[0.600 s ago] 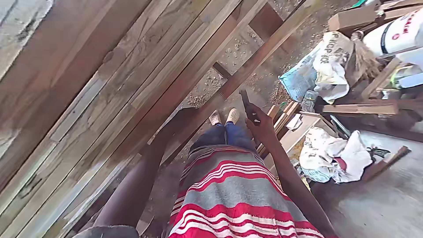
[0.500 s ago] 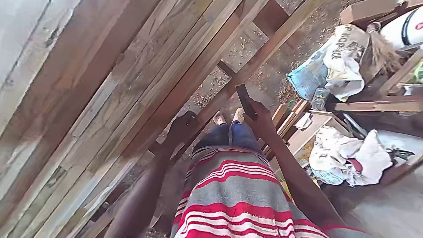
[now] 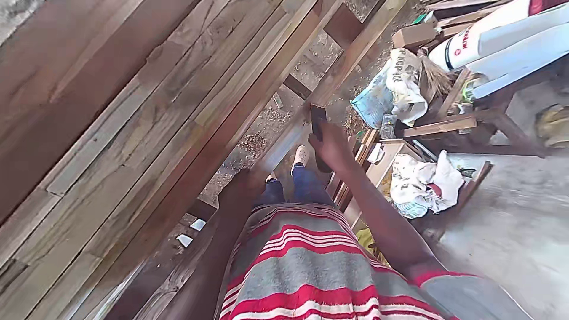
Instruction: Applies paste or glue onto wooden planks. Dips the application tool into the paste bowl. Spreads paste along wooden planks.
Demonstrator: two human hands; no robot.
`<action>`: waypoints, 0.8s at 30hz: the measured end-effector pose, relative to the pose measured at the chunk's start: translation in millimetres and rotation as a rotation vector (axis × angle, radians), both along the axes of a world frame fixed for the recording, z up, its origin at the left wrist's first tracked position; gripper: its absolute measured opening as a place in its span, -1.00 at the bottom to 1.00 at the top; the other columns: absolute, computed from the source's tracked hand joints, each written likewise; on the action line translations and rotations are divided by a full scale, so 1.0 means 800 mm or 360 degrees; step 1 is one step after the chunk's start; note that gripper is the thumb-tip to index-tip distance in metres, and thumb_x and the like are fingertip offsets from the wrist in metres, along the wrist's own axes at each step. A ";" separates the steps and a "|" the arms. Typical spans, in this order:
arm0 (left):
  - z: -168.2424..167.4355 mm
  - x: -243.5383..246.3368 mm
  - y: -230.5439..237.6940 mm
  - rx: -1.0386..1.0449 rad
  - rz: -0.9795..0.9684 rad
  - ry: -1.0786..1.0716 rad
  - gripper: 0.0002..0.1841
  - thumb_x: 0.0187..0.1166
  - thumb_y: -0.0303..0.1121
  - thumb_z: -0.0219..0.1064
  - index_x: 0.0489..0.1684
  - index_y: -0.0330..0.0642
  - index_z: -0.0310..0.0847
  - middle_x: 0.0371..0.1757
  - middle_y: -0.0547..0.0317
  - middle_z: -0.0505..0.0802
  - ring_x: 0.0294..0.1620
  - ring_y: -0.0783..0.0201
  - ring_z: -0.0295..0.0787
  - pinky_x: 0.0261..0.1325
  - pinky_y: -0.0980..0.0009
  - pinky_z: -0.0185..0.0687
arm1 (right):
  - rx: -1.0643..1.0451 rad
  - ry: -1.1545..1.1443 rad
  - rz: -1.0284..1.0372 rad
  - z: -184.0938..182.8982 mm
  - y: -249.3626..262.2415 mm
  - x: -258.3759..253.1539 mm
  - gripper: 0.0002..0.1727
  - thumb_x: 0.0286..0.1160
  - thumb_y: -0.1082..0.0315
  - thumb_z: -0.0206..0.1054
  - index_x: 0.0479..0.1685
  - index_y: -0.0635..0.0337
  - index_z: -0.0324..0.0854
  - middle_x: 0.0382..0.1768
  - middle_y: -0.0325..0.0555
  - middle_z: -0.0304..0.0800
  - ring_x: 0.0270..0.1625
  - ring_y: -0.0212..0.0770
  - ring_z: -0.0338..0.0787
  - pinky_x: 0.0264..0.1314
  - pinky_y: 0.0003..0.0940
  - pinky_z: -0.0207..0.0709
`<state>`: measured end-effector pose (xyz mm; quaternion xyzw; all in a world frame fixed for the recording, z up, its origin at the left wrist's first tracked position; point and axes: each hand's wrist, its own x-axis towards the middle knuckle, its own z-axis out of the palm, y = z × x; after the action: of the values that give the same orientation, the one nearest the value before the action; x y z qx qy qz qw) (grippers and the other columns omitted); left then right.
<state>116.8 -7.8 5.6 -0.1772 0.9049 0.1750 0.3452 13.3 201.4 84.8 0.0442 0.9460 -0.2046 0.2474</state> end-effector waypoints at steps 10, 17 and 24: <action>-0.013 -0.021 -0.030 0.0470 -0.0014 -0.0048 -0.36 0.66 0.12 0.30 0.35 -0.36 0.58 0.11 -0.34 0.80 0.17 -0.28 0.76 0.24 -0.29 0.58 | -0.0306 -0.0356 0.0080 0.028 0.006 0.035 -0.55 0.73 0.15 0.30 0.47 0.19 0.61 -0.17 0.13 0.83 -0.21 -0.01 0.81 -0.05 0.02 0.67; -0.025 -0.021 -0.082 0.1635 0.0446 -0.0333 -0.65 0.78 -0.04 -0.01 0.02 -0.06 0.58 -0.34 0.48 0.72 -0.34 0.63 0.68 -0.17 0.62 0.66 | -0.0703 0.0106 -0.0038 -0.042 0.071 0.001 -0.33 0.62 0.33 0.39 0.75 0.07 0.33 0.15 0.15 0.78 -0.19 -0.05 0.86 -0.14 -0.05 0.79; -0.006 -0.013 -0.073 0.1157 0.0404 -0.0498 -0.55 0.79 -0.24 0.21 0.54 -0.27 0.34 0.03 0.03 0.75 -0.07 0.37 0.73 0.10 0.37 0.67 | -0.0099 0.0335 0.0328 -0.086 0.038 0.020 -0.23 0.41 0.35 0.50 0.73 0.18 0.40 0.32 0.34 0.65 -0.14 0.26 0.87 -0.16 0.15 0.76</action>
<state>106.6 -66.4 0.6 -0.1784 0.6917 0.4953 0.4943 29.2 232.1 15.6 -0.0826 0.9595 -0.2107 0.1679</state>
